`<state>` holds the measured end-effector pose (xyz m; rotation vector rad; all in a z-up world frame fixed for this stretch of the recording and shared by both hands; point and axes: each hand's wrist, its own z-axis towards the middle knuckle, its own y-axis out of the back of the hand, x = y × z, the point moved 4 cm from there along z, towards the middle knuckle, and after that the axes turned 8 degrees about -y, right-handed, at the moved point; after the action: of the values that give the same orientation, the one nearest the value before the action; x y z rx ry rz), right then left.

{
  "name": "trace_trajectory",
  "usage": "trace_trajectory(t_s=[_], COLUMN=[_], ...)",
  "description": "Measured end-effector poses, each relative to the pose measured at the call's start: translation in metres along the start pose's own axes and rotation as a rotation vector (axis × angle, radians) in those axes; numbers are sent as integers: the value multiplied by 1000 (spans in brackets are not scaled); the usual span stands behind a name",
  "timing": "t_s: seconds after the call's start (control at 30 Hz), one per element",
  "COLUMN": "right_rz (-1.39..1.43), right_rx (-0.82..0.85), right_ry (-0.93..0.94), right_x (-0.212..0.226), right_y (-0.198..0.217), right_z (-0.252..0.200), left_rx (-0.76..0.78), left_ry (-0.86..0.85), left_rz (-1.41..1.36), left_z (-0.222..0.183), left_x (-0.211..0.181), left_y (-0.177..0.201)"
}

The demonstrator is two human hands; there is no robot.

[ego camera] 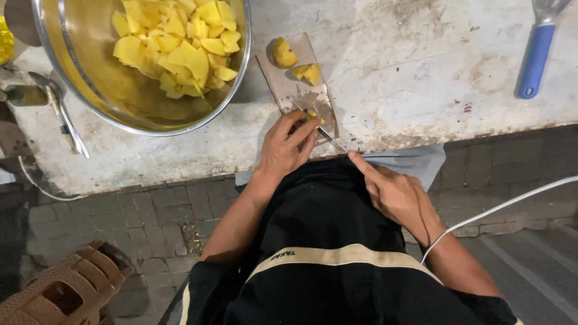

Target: The person is slicing peeled potatoes into thin pieces using a knife on a small wooden board and then putting them into a large metal bowl.

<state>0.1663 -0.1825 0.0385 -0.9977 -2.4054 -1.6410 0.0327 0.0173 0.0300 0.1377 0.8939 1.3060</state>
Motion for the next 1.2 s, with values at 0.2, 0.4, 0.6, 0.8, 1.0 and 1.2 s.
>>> trace_trajectory(t_s=[0.2, 0.4, 0.6, 0.8, 1.0, 1.2], right_rz=[54, 125, 127, 92, 47, 9], right_rx=[-55, -80, -69, -41, -59, 84], right_ry=[15, 13, 46, 20, 41, -140], right_x=[5, 13, 17, 15, 16, 31], right_y=[1, 10, 19, 11, 5, 6], right_z=[-9, -18, -14, -13, -10, -5], left_rx=[-4, -54, -53, -67, -77, -96], left_ry=[19, -31, -32, -42, -35, -30], left_rz=[-5, -57, -35, -4, -17, -20], left_z=[-12, -19, -21, -23, -26, -18], left_x=[0, 2, 2, 4, 6, 3], left_y=[0, 0, -4, -6, -7, -4])
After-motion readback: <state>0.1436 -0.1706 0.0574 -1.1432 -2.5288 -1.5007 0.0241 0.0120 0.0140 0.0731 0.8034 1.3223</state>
